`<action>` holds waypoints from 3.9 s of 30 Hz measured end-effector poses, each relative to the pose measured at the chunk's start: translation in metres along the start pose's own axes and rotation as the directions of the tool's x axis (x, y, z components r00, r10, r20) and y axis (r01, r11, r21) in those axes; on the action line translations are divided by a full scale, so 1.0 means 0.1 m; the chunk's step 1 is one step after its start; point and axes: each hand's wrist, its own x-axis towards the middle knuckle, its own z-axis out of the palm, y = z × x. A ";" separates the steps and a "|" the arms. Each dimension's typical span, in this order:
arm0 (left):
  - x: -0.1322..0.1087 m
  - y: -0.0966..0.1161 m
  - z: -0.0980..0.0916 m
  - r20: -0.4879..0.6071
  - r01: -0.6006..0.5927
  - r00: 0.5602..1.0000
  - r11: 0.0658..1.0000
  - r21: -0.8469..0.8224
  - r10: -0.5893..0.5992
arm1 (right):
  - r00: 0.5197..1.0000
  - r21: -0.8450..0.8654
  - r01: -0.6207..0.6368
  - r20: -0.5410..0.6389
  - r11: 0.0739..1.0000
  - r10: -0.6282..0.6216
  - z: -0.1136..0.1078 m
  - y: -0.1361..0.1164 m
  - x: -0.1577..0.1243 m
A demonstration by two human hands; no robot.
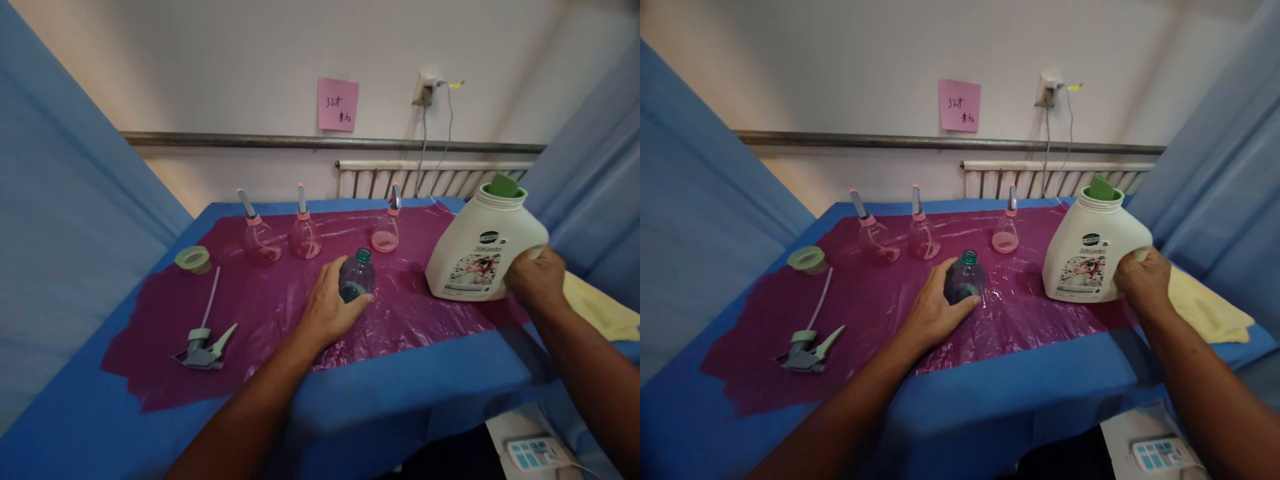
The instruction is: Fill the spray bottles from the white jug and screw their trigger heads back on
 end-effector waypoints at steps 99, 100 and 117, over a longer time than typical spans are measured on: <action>-0.05 0.00 0.03 0.020 -0.204 0.979 0.970 0.130 0.203 | 0.720 -0.654 0.694 0.628 0.303 -0.294 -0.96 -2.02 0.61; -0.05 0.00 0.03 0.023 -0.203 0.979 0.970 0.131 0.202 | 0.718 -0.649 0.696 0.633 0.305 -0.291 -0.97 -2.02 0.61; -0.05 0.00 0.02 0.022 -0.195 0.981 0.975 0.109 0.194 | 0.699 -0.609 0.715 0.602 0.345 -0.386 -0.97 -2.02 0.57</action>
